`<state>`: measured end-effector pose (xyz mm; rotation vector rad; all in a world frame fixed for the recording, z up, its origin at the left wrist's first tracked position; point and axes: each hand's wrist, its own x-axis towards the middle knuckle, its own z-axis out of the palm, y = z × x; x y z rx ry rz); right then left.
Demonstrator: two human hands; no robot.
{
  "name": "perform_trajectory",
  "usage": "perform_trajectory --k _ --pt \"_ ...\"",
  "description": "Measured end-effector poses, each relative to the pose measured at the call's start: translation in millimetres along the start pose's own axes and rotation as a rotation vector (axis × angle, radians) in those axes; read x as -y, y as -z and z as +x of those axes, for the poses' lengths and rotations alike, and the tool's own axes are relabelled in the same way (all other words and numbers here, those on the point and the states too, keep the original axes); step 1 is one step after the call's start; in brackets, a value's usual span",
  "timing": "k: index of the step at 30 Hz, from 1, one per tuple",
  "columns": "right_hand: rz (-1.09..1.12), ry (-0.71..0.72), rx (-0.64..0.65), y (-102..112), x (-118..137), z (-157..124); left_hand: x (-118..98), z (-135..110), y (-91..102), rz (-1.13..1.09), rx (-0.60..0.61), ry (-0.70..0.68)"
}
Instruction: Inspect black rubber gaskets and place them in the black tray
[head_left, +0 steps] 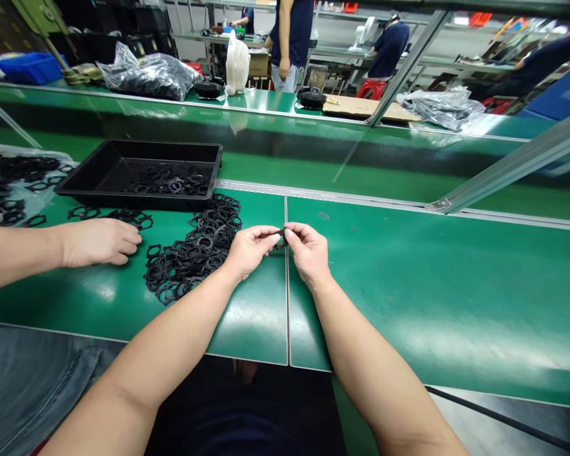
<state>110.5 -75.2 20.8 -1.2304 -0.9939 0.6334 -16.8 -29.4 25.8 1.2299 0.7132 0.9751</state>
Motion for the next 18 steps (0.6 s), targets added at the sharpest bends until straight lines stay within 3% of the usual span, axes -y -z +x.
perform_trajectory --k 5,10,18 --pt "-0.07 0.081 -0.039 -0.7 0.5 -2.5 -3.3 2.1 -1.6 -0.131 -0.122 0.03" --pt "-0.304 0.235 -0.08 0.8 1.1 -5.0 -7.9 -2.3 -2.0 -0.214 -0.012 0.091" --pt "-0.394 0.419 -0.048 0.6 7.4 -6.0 0.7 -2.5 -1.7 -0.155 0.055 0.061"
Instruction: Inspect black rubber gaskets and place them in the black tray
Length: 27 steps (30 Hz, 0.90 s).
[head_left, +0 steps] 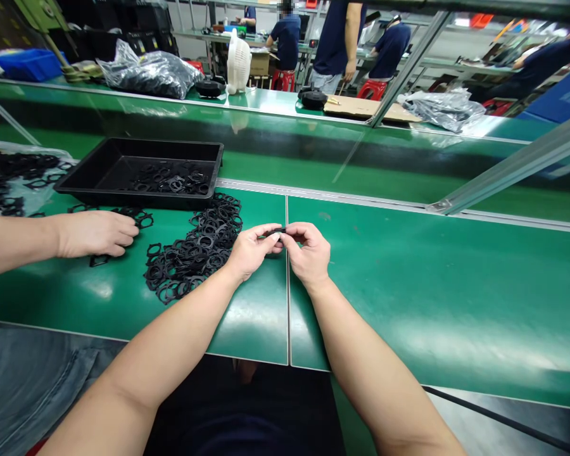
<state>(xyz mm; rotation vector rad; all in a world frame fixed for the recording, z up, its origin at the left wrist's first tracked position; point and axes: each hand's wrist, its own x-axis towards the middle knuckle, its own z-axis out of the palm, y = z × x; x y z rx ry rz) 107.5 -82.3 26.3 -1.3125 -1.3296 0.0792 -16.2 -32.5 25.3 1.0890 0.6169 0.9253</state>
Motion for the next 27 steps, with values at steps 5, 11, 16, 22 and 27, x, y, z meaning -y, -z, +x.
perform_trajectory --k 5,11,16,22,27 --pt "-0.028 0.01 -0.021 -0.1 1.4 -0.5 1.7 0.7 0.4 0.01 -0.004 -0.055" --pt "0.055 -0.045 -0.017 0.1 3.8 -0.1 2.2 -0.3 -0.3 -0.049 0.011 -0.078" --pt "0.373 -0.347 -0.008 -2.8 3.0 1.3 1.9 1.0 -0.7 -0.089 0.029 -0.035" --pt "0.521 -0.484 -0.018 -5.9 0.1 1.7 -2.5 0.5 -0.3 0.07 0.035 -0.052" --pt "0.351 -0.328 -0.035 -7.1 -2.0 -0.6 -4.1 2.5 0.8 0.099 -0.08 -0.029"
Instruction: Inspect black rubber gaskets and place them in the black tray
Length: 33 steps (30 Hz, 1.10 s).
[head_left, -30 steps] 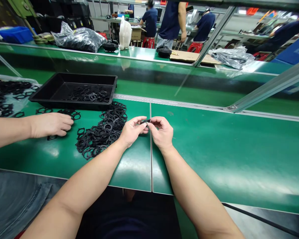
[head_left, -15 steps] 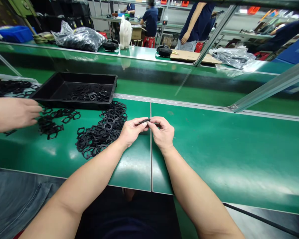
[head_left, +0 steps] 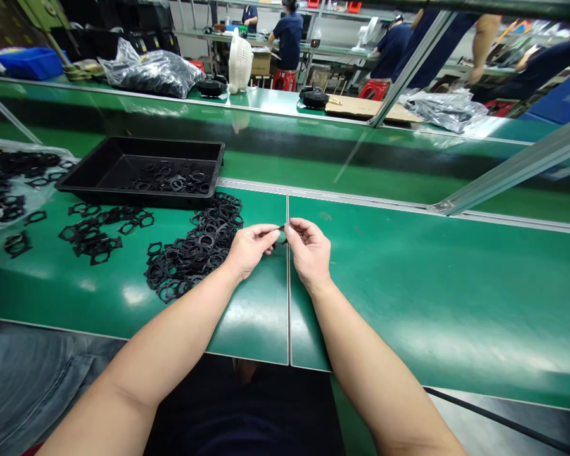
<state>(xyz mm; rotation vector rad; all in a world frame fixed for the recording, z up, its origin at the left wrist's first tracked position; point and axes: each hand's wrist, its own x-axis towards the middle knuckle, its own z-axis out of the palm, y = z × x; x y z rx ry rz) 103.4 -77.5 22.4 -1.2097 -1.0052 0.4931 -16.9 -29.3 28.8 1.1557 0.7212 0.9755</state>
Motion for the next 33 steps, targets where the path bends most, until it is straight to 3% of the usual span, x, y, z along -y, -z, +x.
perform_trajectory --k 4,8,17,22,28,33 --pt "-0.168 0.183 -0.059 3 2 -2 -1 1 -1.8 -0.141 -0.019 0.044" --pt "-0.312 0.367 -0.037 5 7 -3 1 1 -1.9 -0.116 -0.024 0.026" --pt "-0.371 0.453 -0.017 7 10 -1 7 0 0.6 -0.04 -0.017 0.017" --pt "-0.326 0.388 0.048 8 13 -1 7 0 1.0 -0.015 -0.033 0.017" --pt "-0.319 0.329 0.056 8 16 -3 12 2 4.1 0.127 -0.037 -0.111" --pt "-0.101 0.087 0.049 7 8 1 13 1 2.2 0.123 -0.036 -0.053"
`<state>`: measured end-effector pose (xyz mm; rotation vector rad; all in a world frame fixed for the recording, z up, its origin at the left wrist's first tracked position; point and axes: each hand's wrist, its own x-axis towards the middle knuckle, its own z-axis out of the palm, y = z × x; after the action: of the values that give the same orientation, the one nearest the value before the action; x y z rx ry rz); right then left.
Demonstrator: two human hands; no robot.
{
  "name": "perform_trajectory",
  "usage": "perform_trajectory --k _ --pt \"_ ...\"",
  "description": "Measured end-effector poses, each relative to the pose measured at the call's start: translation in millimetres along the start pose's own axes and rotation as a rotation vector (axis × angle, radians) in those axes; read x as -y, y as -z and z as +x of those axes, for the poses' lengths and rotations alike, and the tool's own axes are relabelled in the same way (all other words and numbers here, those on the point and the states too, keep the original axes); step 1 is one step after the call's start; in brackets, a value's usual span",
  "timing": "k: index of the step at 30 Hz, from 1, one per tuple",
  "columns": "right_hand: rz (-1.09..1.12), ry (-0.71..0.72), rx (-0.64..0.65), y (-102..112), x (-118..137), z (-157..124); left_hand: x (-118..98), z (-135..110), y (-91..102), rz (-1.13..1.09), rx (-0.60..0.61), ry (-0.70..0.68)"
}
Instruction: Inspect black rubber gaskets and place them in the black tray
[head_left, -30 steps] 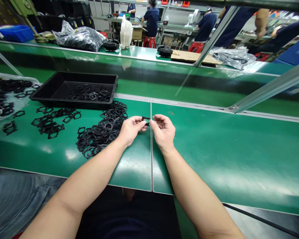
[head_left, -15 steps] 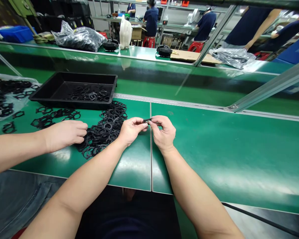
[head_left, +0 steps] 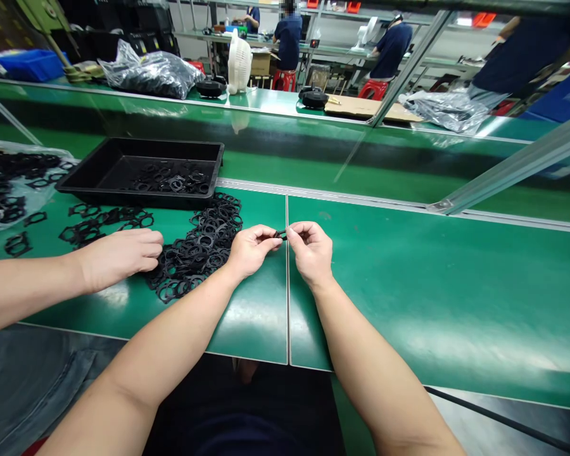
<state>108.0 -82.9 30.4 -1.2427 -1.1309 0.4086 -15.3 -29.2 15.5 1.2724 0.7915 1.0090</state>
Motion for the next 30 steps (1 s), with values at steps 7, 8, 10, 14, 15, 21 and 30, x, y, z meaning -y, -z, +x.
perform_trajectory --k 7,8,10,14,15,21,30 --pt "0.327 -0.332 -0.029 -6 1 3 -9 -1 2.0 0.18 -0.085 -0.142" --pt "0.337 -0.389 0.008 -5 2 3 -10 -1 3.5 0.223 -0.104 -0.18" --pt "0.355 -0.491 0.077 -4 3 3 -10 -1 5.7 0.301 -0.112 -0.268" --pt "0.364 -0.553 0.047 0 1 6 -8 0 5.0 0.169 -0.055 -0.291" --pt "0.357 -0.551 0.035 1 0 7 -7 1 4.2 0.084 -0.055 -0.243" --pt "0.378 -0.566 0.107 7 -4 10 -12 6 4.3 -0.235 -0.044 0.078" --pt "0.458 -0.627 0.189 9 -3 11 -16 6 7.9 -0.289 0.002 0.089"
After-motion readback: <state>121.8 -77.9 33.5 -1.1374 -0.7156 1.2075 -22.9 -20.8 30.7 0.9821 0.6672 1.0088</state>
